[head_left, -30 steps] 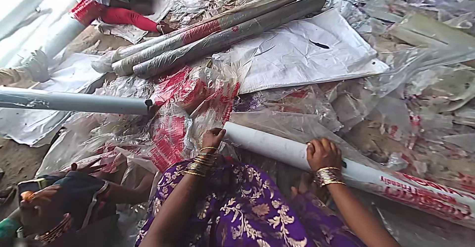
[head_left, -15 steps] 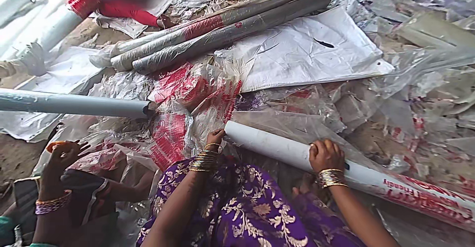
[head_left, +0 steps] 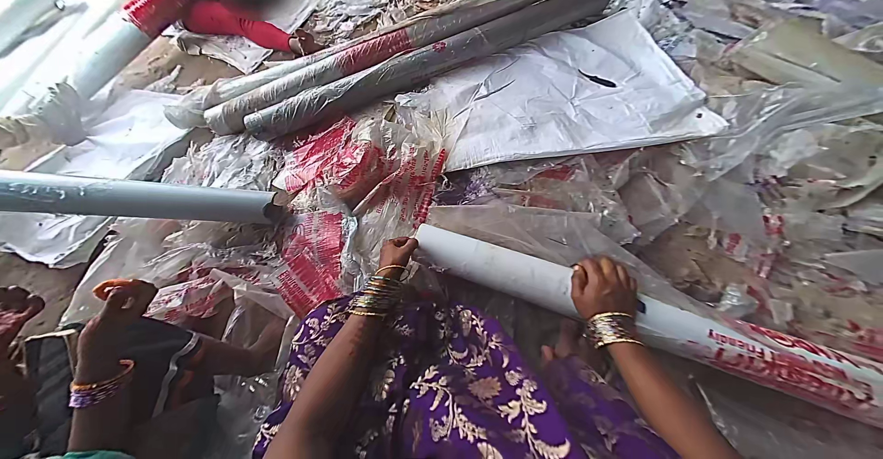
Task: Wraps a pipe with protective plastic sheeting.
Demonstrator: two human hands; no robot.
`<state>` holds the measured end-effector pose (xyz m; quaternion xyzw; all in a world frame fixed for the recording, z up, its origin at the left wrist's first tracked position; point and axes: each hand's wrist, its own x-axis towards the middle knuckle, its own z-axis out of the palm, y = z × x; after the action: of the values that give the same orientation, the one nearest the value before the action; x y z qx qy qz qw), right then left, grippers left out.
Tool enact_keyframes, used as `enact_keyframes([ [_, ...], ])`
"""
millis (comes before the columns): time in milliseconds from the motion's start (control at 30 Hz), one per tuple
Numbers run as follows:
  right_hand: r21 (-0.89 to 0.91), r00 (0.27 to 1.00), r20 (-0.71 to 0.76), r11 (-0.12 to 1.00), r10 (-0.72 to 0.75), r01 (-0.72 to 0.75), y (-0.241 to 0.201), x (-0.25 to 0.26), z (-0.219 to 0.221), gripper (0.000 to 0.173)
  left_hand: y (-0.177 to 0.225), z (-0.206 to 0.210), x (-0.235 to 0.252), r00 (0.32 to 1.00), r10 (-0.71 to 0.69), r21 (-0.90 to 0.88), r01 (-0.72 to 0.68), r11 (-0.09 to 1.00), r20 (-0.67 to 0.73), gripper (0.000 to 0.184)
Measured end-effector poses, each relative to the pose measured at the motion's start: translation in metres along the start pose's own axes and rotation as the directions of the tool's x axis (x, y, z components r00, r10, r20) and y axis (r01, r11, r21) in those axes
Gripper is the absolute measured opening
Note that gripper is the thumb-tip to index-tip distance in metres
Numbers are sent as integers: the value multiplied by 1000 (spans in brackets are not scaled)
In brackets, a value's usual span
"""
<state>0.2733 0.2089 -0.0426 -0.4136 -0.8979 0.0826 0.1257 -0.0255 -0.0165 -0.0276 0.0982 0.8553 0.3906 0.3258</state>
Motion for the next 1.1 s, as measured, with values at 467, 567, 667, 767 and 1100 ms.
enact_keyframes([
  [467,-1,1000,-26,1000,-14,14,1,-1,2,35,-6,-9,4,990,84,-128,-70,989,114,16],
  [567,1,1000,-21,1000,-21,21,1,0,1,36,-11,-14,-1,985,133,-58,-127,990,113,21],
  [667,1,1000,-1,1000,-10,10,2,2,0,35,-13,-19,-12,928,371,240,-364,900,18,31],
  [767,-1,1000,3,1000,-10,10,2,3,0,33,-11,-20,-20,817,576,485,-505,714,2,20],
  [1100,7,1000,19,1000,1,-1,4,2,-1,32,-9,-8,-23,808,578,708,-475,522,114,22],
])
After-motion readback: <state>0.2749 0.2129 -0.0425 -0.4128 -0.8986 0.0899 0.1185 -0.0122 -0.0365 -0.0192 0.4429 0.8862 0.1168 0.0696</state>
